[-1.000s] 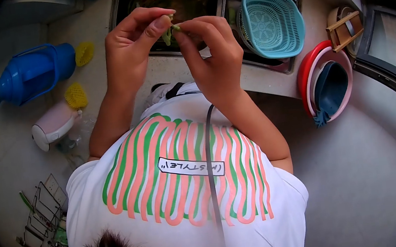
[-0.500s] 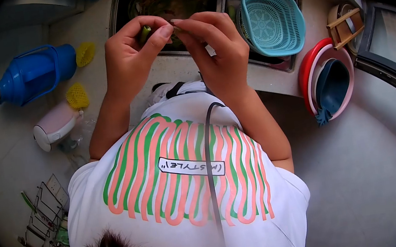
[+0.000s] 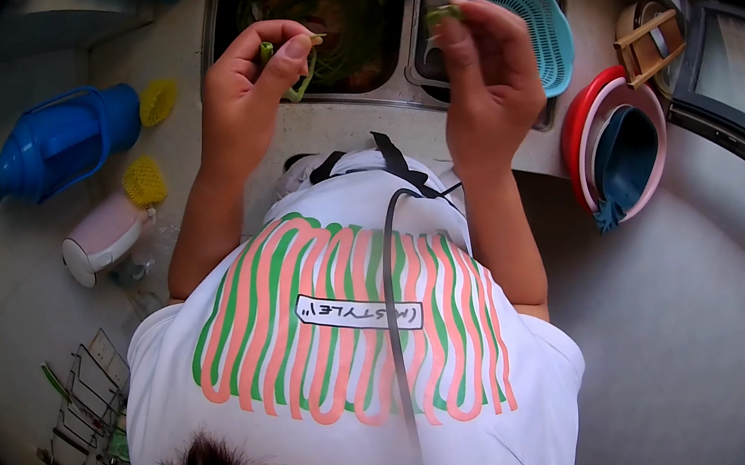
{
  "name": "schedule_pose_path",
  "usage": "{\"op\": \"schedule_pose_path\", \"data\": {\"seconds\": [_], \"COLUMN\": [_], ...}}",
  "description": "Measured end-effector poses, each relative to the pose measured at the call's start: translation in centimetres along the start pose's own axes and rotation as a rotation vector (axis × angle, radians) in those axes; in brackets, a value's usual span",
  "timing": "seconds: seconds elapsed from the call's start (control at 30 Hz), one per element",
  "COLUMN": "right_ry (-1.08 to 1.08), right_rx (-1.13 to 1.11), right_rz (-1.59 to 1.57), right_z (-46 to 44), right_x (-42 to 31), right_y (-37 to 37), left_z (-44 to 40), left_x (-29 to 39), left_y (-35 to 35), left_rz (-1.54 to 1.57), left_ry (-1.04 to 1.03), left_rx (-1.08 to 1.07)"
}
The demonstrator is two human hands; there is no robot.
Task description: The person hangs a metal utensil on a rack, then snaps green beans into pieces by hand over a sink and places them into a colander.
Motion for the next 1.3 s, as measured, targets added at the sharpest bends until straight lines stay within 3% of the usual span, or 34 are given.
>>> {"op": "schedule_pose_path", "data": {"seconds": [0.03,0.1,0.13,0.23,0.27,0.37,0.43,0.53,0.63,0.73,0.87,0.97,1.17,1.3], "right_ry": [-0.03,0.039,-0.008,-0.174,-0.258,-0.25,-0.071,-0.056,-0.11,-0.15,-0.014,0.062,0.309,0.356], "right_rx": [0.123,0.183,0.196,-0.042,-0.132,-0.445,-0.615,-0.593,-0.541,-0.501,-0.63,-0.711,-0.658,-0.675], "right_rz": [0.222,0.874,1.04,0.662,0.301,-0.052,0.078,0.118,0.037,0.004,0.251,0.406,0.48,0.488], "right_z": [-0.1,-1.1,-1.3,-1.4,-1.1,-0.4,-0.2,-0.4,-0.7,-1.4,-1.8,-1.8,-2.0,-2.2], "right_x": [0.2,-0.4,0.7,2.7,3.3,0.7,-0.7,-1.0,0.0,-0.2,-1.7,-3.4,-6.6,-8.1], "right_y": [2.6,4.8,5.7,4.5,2.5,-4.6,-7.7,-8.9,-8.0,-6.4,-6.2,-6.8,-8.4,-9.2], "left_z": [-0.1,-0.1,0.0,0.0,0.0,0.1,0.1,0.4,0.2,-0.7,-0.6,-0.3,1.2,1.9], "left_x": [0.1,0.3,0.4,0.2,0.1,0.5,0.2,0.8,-0.6,-2.9,-0.5,2.8,8.0,10.6], "left_y": [-0.2,-0.4,-0.9,-1.5,-2.0,-3.5,-4.1,-4.0,-2.7,-1.5,-0.9,-0.6,-0.7,-0.4], "left_rz": [0.075,0.228,0.24,0.235,0.206,0.025,-0.118,-0.346,-0.033,-0.165,-0.208,-0.4,-0.698,-0.852], "left_ry": [-0.023,-0.07,-0.07,-0.053,-0.036,-0.03,-0.107,-0.263,-0.132,0.011,-0.155,-0.414,-0.673,-0.777], "left_rx": [-0.033,-0.094,-0.164,-0.206,-0.252,-0.302,-0.311,-0.285,-0.247,-0.333,-0.267,-0.201,-0.098,-0.056]}}
Point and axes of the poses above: each hand's wrist, its own z-axis away from the middle knuckle, its own y-axis out of the back of the hand, x = y × z, the point moved 10 cm from there along -z, towards the middle knuckle, and after that the axes turned 5 degrees about -x, right-handed, at the moved point
